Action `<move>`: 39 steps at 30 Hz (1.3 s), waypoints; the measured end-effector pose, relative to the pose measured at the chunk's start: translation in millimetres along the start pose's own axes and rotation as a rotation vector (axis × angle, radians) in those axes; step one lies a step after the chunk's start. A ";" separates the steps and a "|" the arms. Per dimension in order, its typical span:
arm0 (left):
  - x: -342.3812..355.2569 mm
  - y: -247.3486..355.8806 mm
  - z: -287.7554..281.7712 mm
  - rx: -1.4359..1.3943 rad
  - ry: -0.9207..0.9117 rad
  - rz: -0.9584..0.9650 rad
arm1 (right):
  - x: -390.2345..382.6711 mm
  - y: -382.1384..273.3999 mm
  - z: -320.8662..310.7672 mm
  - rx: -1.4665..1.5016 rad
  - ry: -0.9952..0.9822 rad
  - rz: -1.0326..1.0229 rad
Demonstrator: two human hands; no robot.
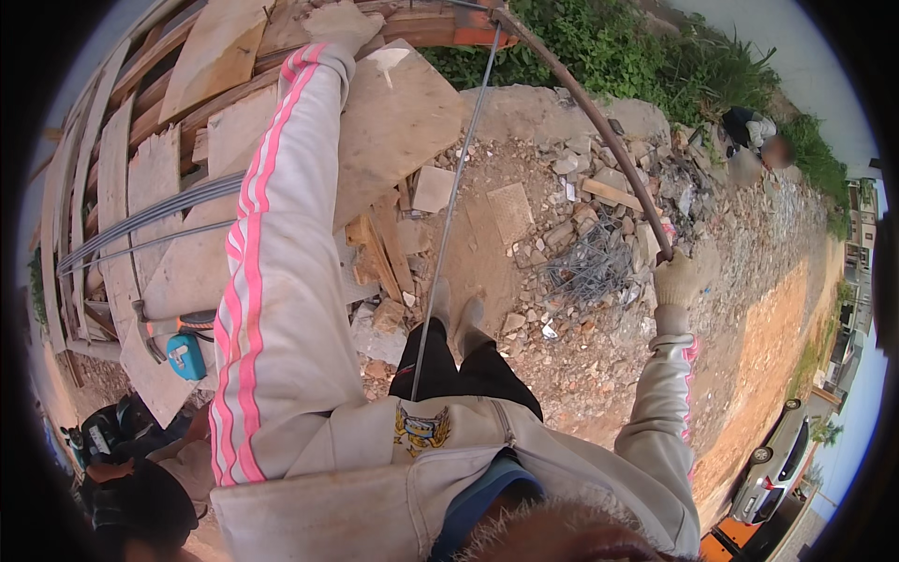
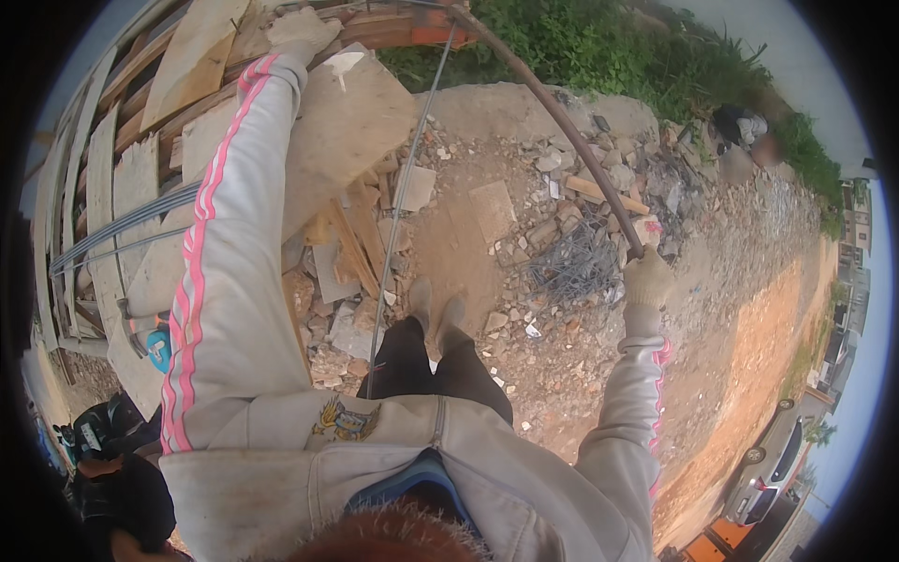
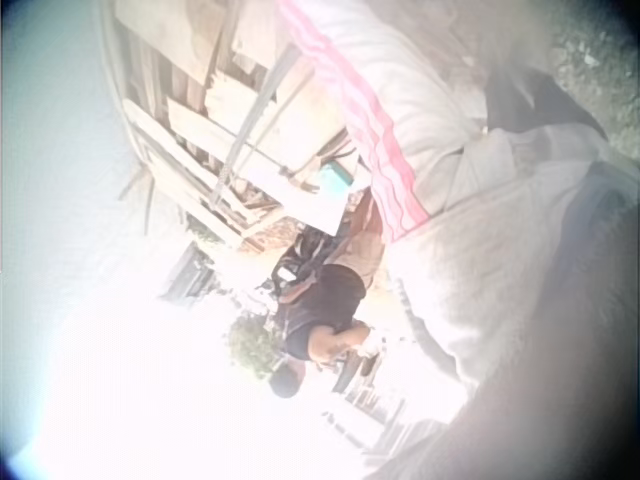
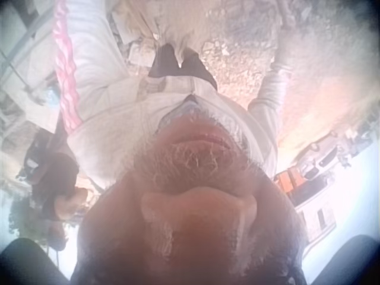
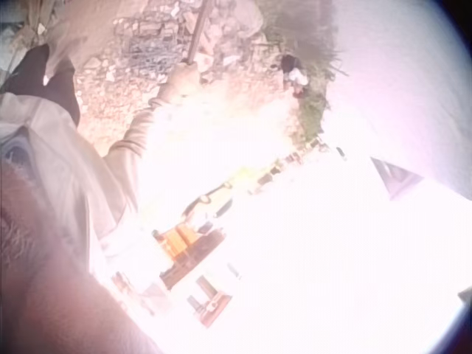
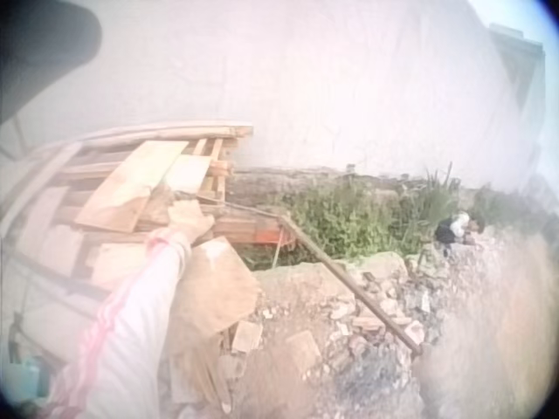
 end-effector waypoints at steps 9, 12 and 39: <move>37.2 0.6 38.1 0.121 0.050 -0.053 | -27.1 -9.5 -12.5 -0.010 0.034 -0.027; 34.8 -1.6 34.4 0.117 0.113 -0.070 | -46.0 -10.0 0.5 0.017 0.033 0.034; 89.5 9.0 -2.2 0.165 0.306 0.350 | 16.9 -229.9 19.7 1.127 -0.220 -0.414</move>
Point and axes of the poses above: each hand's wrist, its own x-axis towards the middle knuckle, its own z-axis out of the palm, y = z × x, the point moved 8 cm from there along x, towards the middle knuckle, and after that the axes turned 10 degrees about x, right-handed, at the moved point
